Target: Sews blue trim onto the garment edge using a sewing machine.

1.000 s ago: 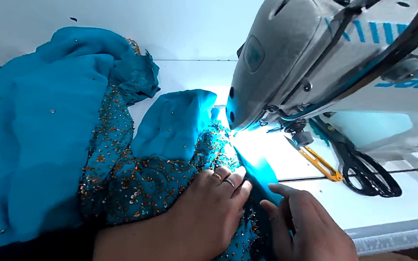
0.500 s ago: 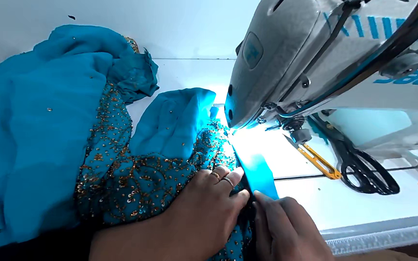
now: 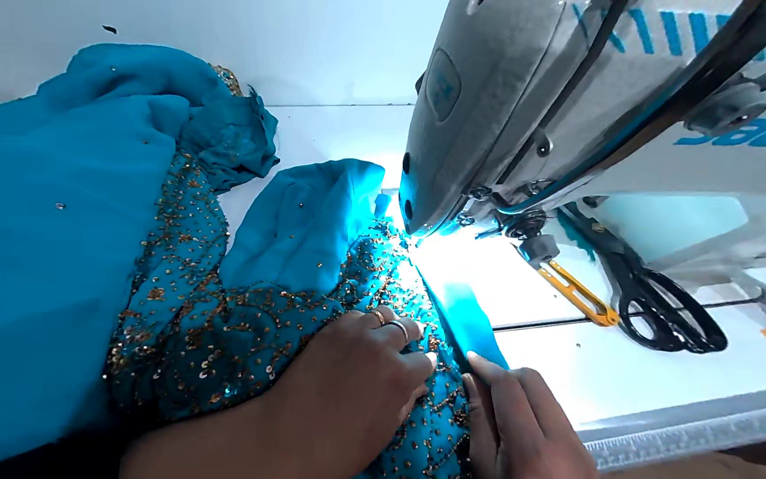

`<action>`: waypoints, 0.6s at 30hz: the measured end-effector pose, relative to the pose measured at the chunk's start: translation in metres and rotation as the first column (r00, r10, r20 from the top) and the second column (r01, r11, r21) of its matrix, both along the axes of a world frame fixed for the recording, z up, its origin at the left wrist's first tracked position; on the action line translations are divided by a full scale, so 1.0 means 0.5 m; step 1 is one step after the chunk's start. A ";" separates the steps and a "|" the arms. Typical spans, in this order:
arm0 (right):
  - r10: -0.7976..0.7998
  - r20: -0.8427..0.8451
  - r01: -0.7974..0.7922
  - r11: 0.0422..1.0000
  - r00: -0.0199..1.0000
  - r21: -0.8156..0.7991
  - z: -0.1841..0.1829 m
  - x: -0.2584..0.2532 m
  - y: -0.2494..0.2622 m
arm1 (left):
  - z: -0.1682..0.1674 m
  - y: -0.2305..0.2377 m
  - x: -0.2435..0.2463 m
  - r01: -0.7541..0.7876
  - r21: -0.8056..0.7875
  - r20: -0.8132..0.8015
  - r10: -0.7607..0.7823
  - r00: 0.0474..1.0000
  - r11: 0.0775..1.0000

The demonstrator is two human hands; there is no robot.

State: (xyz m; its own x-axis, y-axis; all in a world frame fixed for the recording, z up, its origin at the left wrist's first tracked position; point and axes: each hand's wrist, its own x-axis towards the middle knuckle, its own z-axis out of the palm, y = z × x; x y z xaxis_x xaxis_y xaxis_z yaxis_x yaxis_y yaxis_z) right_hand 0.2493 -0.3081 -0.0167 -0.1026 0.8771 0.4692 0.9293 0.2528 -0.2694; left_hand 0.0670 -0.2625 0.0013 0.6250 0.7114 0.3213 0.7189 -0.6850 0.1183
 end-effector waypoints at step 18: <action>0.024 -0.107 -0.042 0.985 0.994 -0.165 0.018 0.040 0.018 | 0.043 0.011 -0.030 0.172 -0.182 -0.184 -0.205 0.961 0.968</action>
State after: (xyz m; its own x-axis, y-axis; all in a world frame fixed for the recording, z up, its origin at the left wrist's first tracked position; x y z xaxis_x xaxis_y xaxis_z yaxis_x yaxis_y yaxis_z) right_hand 0.2695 -0.2992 -0.0077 -0.0909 0.9408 0.3266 0.8859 0.2262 -0.4050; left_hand 0.0520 -0.2568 0.0226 0.7923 0.6066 0.0661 0.5988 -0.7938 0.1066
